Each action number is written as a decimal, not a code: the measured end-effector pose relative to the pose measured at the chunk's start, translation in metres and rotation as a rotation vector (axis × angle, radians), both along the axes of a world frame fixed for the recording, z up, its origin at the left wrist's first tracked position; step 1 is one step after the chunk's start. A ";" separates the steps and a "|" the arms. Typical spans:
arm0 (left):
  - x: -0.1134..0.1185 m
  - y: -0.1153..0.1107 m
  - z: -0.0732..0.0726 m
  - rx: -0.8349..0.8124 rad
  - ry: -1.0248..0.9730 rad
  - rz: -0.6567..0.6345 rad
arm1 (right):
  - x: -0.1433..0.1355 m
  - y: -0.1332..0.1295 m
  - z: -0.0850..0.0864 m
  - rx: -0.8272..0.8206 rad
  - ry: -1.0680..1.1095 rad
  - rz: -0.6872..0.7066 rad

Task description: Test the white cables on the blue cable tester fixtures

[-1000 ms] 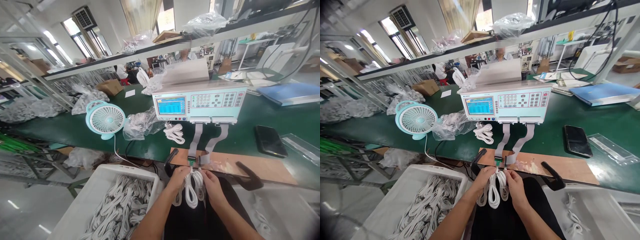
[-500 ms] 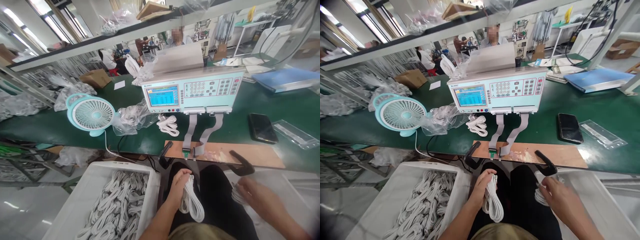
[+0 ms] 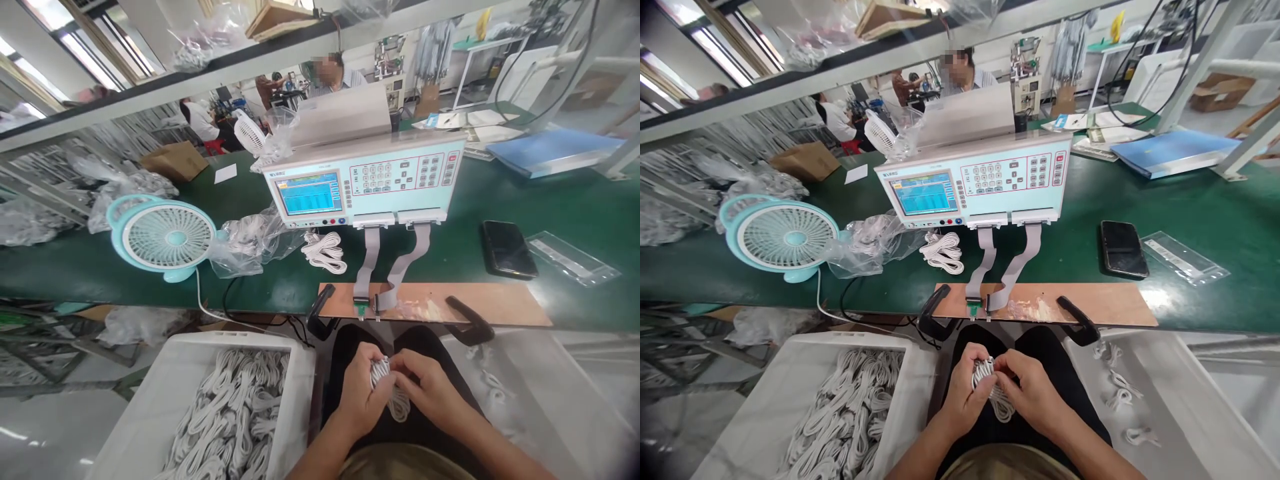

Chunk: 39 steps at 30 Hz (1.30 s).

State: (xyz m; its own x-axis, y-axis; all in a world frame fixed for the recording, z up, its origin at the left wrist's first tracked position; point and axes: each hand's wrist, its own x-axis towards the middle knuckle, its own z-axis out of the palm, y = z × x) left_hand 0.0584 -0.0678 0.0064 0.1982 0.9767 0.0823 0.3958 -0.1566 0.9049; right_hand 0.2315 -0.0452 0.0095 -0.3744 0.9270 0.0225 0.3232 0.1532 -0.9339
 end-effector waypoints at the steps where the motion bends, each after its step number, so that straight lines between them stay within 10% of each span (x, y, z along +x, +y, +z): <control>1: -0.002 -0.001 0.000 0.027 0.031 -0.016 | 0.000 0.001 0.000 -0.018 0.006 0.009; 13: -0.001 0.038 -0.008 -0.538 -0.561 0.353 | -0.029 0.029 -0.017 -0.097 0.180 -0.152; 20: 0.001 0.050 -0.020 -0.507 -0.511 0.383 | -0.037 0.038 -0.029 -0.323 0.414 -0.330; 39: -0.025 0.059 -0.004 -0.408 -0.289 0.110 | -0.048 0.043 -0.017 -0.700 0.716 -0.481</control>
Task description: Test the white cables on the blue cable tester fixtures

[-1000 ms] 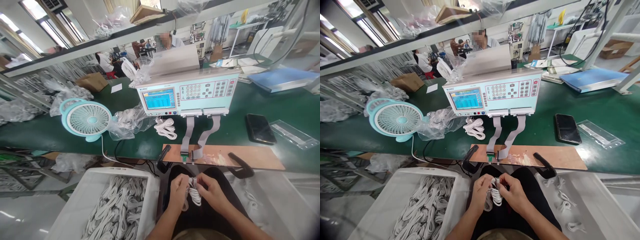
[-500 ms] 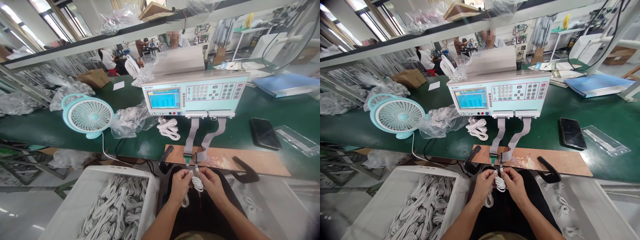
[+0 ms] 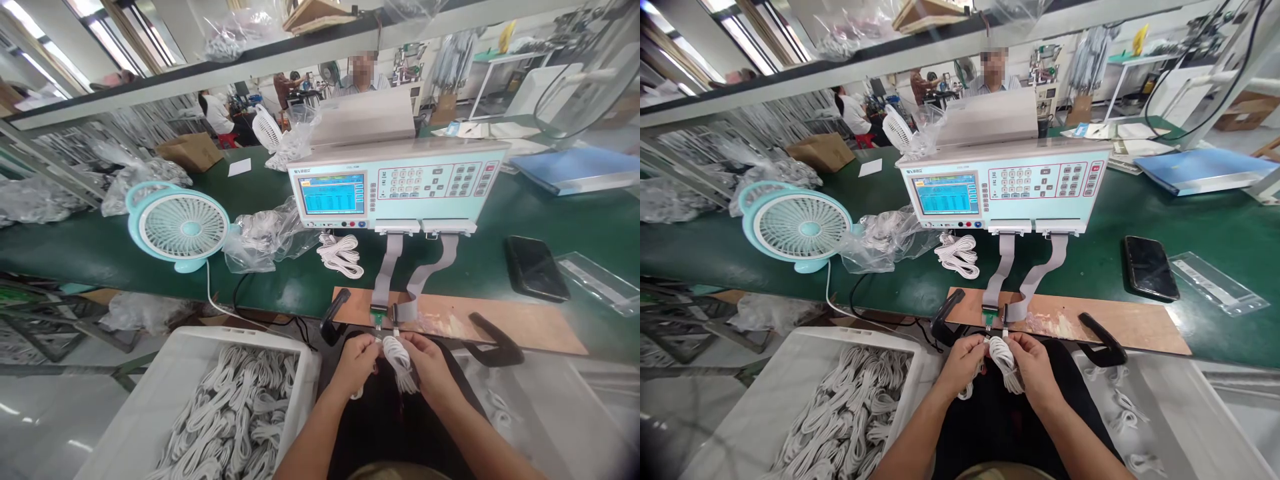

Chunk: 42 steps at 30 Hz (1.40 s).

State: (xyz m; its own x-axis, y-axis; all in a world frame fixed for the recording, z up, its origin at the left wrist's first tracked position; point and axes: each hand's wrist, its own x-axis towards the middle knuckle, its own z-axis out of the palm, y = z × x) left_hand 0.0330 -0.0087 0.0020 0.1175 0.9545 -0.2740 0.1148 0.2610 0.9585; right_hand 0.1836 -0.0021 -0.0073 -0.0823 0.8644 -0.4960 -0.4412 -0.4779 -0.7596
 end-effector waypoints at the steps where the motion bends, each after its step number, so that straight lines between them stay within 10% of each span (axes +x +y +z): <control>1: 0.001 0.001 -0.001 0.021 -0.009 0.032 | -0.001 0.000 0.001 -0.007 0.007 -0.014; 9: 0.012 0.005 -0.015 0.008 -0.081 0.229 | 0.003 0.000 0.003 0.042 -0.045 0.007; 42: 0.026 0.000 -0.022 -0.004 -0.150 0.359 | 0.004 0.000 -0.005 0.028 0.035 0.058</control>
